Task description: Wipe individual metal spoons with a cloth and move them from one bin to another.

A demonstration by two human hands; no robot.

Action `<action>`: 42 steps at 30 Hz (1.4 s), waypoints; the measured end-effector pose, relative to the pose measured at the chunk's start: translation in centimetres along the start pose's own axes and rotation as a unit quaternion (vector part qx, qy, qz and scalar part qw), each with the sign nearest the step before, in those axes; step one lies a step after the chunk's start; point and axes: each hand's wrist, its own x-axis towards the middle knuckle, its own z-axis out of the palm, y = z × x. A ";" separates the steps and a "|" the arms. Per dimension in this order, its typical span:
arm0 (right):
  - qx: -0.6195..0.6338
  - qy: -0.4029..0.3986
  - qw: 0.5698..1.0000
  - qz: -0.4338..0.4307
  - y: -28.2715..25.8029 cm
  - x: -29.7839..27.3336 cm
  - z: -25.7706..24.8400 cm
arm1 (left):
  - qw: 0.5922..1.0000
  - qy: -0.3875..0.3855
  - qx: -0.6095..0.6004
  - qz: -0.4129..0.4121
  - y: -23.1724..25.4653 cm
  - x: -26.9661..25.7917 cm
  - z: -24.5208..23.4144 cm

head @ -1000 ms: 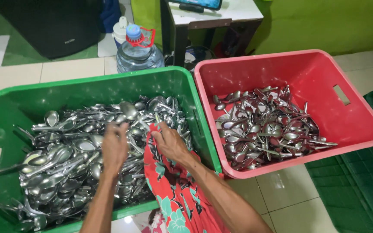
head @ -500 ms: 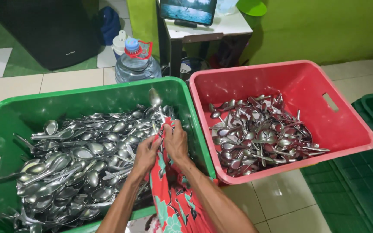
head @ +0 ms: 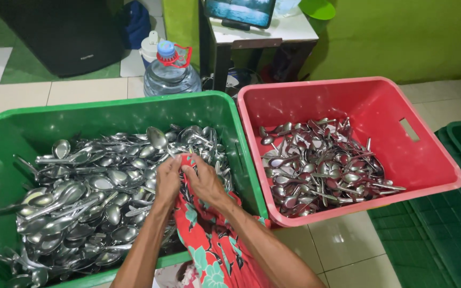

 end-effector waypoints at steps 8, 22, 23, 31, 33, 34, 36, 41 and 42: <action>-0.047 -0.086 0.995 -0.014 2.7 -0.4 0.8 | 0.981 0.115 -0.157 0.002 -2.2 2.6 -1.9; -0.201 0.212 0.900 -0.323 3.1 4.0 -1.1 | 0.995 -0.034 0.076 0.049 0.7 -1.3 -1.9; -0.264 0.182 0.880 -0.349 3.7 4.2 -0.5 | 0.991 -0.043 0.106 0.067 1.3 -1.8 -1.8; -0.332 0.197 0.863 -0.326 6.6 6.0 -0.6 | 0.969 -0.115 0.197 0.089 0.6 -2.4 -1.3; -0.356 0.235 0.856 -0.292 7.1 6.6 -0.9 | 0.971 -0.118 0.182 0.101 1.5 -3.0 -1.3; -0.356 0.236 0.856 -0.292 7.9 7.2 -0.9 | 0.971 -0.119 0.182 0.102 0.7 -2.4 -1.0; -0.262 0.275 0.895 -0.235 9.5 8.0 -0.5 | 0.975 -0.118 0.159 0.098 -1.1 -1.7 -0.7; -0.249 0.263 0.888 -0.283 5.9 5.1 -1.1 | 0.984 -0.100 0.130 0.070 -0.3 -2.0 -0.8; -0.291 0.242 0.870 -0.317 5.7 4.6 -0.4 | 0.986 -0.101 0.118 0.061 -0.3 -2.0 -0.8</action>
